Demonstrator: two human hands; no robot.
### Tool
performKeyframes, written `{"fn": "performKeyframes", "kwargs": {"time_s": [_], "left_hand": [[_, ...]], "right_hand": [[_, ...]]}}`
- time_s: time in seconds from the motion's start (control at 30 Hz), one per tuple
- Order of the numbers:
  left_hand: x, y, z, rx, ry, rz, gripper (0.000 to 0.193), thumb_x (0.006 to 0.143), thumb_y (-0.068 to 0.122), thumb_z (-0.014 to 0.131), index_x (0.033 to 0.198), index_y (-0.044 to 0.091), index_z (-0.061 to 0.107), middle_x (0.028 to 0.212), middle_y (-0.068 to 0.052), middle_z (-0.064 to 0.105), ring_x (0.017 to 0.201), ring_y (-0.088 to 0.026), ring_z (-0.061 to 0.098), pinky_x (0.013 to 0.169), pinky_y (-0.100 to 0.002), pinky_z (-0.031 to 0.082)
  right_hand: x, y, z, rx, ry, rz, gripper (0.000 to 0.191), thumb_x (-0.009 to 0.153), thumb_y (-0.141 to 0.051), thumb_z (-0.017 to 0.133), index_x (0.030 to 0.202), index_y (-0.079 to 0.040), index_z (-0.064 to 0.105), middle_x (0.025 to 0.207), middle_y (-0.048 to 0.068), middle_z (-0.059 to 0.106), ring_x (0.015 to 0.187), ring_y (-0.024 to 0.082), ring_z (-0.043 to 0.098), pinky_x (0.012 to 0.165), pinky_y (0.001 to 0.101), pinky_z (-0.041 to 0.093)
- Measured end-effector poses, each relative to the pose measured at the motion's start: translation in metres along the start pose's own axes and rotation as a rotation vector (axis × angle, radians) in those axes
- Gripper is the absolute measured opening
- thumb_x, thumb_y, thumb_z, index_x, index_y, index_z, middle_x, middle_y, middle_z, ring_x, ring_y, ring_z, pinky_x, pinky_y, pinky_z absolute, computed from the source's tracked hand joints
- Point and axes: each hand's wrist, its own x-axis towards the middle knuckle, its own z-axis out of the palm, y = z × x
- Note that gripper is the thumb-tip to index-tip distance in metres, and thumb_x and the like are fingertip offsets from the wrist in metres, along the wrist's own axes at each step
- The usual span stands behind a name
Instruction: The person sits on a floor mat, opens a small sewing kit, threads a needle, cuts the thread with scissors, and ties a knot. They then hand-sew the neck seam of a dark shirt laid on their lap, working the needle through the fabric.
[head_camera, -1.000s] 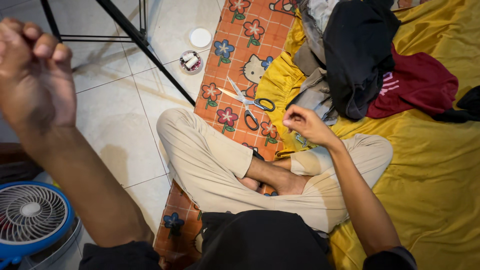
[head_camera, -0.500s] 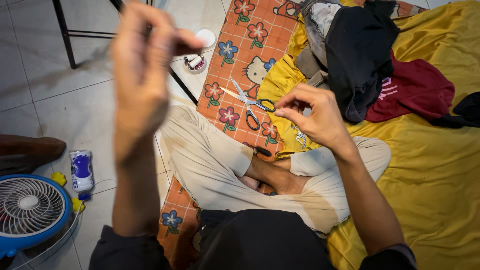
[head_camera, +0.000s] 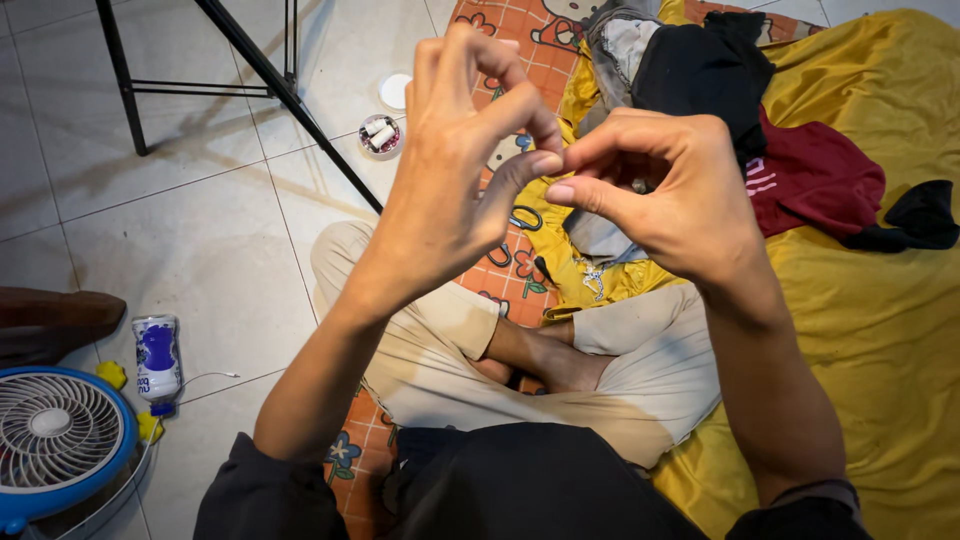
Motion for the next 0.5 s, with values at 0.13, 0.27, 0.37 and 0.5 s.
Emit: {"fn": "performKeyframes", "kwargs": {"time_s": [0.13,0.27,0.37,0.5], "left_hand": [[-0.002,0.002,0.005,-0.029,-0.023,-0.055,0.018,0.091,0.009,0.084,0.100,0.008,0.068,0.120,-0.012,0.049,0.122,-0.031,0.048,0.104,-0.041,0.042],[-0.009,-0.004,0.012,-0.219,0.039,-0.120,0.020,0.098,0.012,0.079,0.113,0.005,0.069,0.118,-0.009,0.059,0.120,-0.025,0.058,0.107,-0.035,0.047],[-0.019,-0.009,0.023,-0.385,0.029,-0.196,0.018,0.100,0.014,0.075,0.115,0.004,0.072,0.113,-0.008,0.068,0.113,-0.020,0.065,0.103,-0.033,0.050],[-0.030,-0.017,0.031,-0.570,-0.077,-0.317,0.019,0.097,0.016,0.076,0.111,0.004,0.077,0.105,-0.007,0.075,0.106,-0.017,0.067,0.099,-0.033,0.051]], "right_hand": [[-0.004,0.007,0.001,0.077,0.043,0.049,0.010,0.093,-0.008,0.082,0.100,-0.002,0.077,0.086,-0.003,0.063,0.072,0.000,0.052,0.061,0.0195,0.038],[-0.008,0.014,-0.001,0.236,0.029,0.068,0.009,0.094,-0.005,0.080,0.100,0.001,0.076,0.087,-0.004,0.064,0.076,0.000,0.054,0.065,0.0197,0.041],[-0.010,0.019,-0.002,0.283,0.026,0.087,0.008,0.094,-0.003,0.079,0.099,0.002,0.076,0.084,-0.003,0.065,0.076,0.001,0.054,0.065,0.0200,0.041],[-0.012,0.023,-0.004,0.316,0.037,0.117,0.008,0.095,-0.005,0.078,0.099,0.001,0.076,0.082,-0.002,0.067,0.075,0.001,0.055,0.065,0.0200,0.042]]}}
